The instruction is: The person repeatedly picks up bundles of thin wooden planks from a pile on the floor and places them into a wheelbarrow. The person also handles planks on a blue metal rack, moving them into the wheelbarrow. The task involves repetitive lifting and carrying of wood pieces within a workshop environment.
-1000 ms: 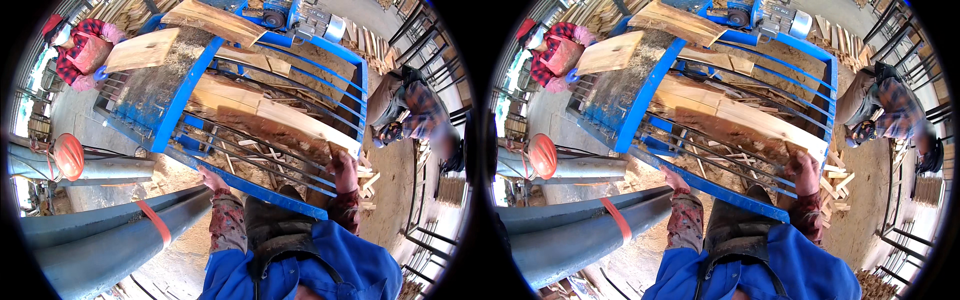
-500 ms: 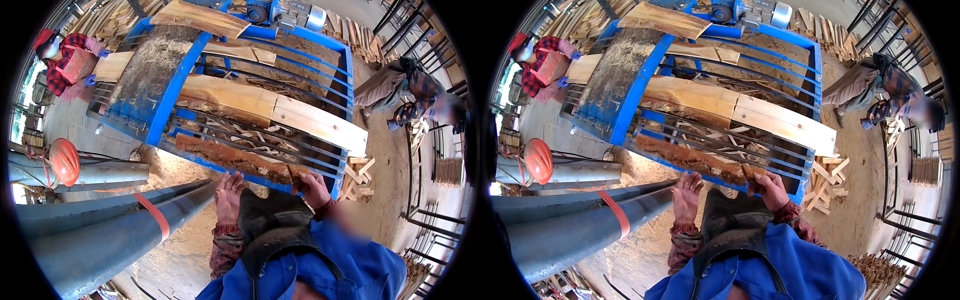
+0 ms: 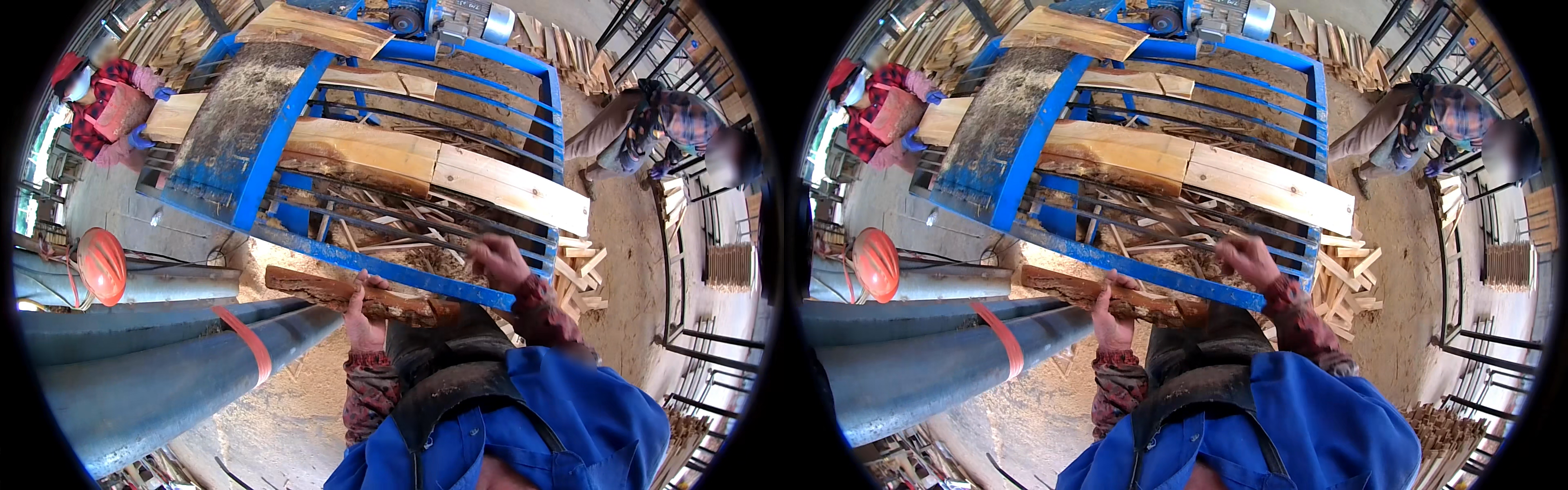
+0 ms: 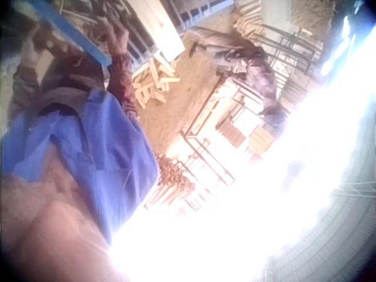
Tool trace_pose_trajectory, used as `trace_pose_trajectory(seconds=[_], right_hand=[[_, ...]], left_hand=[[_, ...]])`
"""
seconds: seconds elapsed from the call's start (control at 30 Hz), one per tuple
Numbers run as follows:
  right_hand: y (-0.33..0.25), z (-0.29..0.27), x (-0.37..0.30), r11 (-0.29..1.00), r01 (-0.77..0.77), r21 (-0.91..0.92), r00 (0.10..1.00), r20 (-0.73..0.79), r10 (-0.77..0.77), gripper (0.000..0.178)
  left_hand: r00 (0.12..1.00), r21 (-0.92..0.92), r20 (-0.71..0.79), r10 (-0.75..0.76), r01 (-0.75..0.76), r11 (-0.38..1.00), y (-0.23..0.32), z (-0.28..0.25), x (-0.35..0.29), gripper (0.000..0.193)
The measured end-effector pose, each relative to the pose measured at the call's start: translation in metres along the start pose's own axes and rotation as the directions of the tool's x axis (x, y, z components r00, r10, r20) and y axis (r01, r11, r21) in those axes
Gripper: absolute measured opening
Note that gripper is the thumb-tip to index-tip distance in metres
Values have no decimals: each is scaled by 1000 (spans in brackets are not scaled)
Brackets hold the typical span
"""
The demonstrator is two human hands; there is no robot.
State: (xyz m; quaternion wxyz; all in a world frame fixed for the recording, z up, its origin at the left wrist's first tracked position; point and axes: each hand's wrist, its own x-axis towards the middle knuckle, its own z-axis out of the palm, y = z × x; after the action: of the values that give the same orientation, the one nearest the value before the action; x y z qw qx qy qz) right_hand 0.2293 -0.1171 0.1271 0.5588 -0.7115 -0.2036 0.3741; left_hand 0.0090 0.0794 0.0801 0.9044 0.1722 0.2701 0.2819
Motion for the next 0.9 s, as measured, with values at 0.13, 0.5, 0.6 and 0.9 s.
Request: trace_pose_trajectory(seconds=[0.13,0.5,0.6,0.9], right_hand=[[14,-3,82,986,132,-100,984,-105,-142,31],[6,42,157,995,56,-85,977,-202,-72,64],[-4,51,165,987,150,-61,965,-208,-159,56],[-67,7,140,991,101,83,987,-131,-90,36]], left_hand=[[1000,102,-12,9,-7,995,-10,-4,-7,35],[995,64,-101,-22,28,998,-23,-34,-26,36],[990,26,-133,-42,45,999,-25,-34,-28,37],[989,-18,-128,-68,66,998,-27,-23,-18,37]])
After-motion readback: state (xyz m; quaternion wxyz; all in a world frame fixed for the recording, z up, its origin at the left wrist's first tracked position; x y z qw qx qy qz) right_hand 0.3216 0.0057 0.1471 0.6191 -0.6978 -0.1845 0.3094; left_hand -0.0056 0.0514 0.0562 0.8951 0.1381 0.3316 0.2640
